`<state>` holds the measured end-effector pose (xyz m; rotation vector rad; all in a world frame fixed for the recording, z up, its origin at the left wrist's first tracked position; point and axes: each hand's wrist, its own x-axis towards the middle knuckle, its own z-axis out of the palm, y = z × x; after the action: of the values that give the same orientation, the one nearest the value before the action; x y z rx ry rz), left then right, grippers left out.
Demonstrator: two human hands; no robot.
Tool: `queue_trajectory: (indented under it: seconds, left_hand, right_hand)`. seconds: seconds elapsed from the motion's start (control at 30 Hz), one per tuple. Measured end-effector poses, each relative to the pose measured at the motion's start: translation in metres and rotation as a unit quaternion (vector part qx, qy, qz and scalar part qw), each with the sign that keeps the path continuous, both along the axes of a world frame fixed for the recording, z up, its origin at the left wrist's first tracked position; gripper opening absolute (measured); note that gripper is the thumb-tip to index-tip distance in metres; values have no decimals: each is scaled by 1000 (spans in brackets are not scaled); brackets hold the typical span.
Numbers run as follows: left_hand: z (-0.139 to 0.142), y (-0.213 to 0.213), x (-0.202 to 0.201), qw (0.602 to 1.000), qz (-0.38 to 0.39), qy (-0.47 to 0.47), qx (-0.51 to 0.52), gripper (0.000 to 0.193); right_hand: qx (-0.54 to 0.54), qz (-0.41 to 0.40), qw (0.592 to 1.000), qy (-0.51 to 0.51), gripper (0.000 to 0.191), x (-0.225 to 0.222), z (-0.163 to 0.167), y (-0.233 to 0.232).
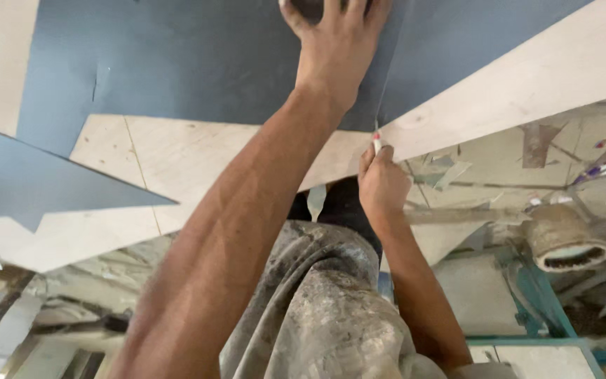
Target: The person uses a utility knife to cut a large dark sheet on a wooden workbench, scoring along straight lines and snapping off triangular pieces. They stack the cut pieces and continue cutting additional sections of the sheet.
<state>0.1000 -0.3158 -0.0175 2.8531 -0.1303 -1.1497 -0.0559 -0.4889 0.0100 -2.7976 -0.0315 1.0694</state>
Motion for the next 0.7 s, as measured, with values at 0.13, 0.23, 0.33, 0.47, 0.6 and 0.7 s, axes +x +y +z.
queue_trajectory:
  seconds: [0.13, 0.23, 0.33, 0.47, 0.6, 0.7]
  left_hand:
    - [26, 9, 24, 990, 13, -137, 17, 119]
    - [38, 12, 37, 998, 9, -70, 8, 122]
    - [40, 12, 39, 998, 10, -59, 5, 123]
    - [35, 12, 35, 998, 7, -58, 7, 124]
    - [36, 12, 34, 998, 0, -67, 16, 124]
    - [37, 12, 35, 999, 3, -52, 3, 124]
  right_hand:
    - [33, -35, 999, -7, 32, 10, -16, -2]
    - [72, -39, 996, -35, 33, 26, 0, -1]
    - [212, -141, 960, -116, 34, 54, 21, 3]
    - [267, -74, 934, -225, 39, 154, -13, 29]
    - [219, -58, 951, -211, 39, 241, -51, 46]
    - [166, -12, 957, -237, 40, 264, -50, 57]
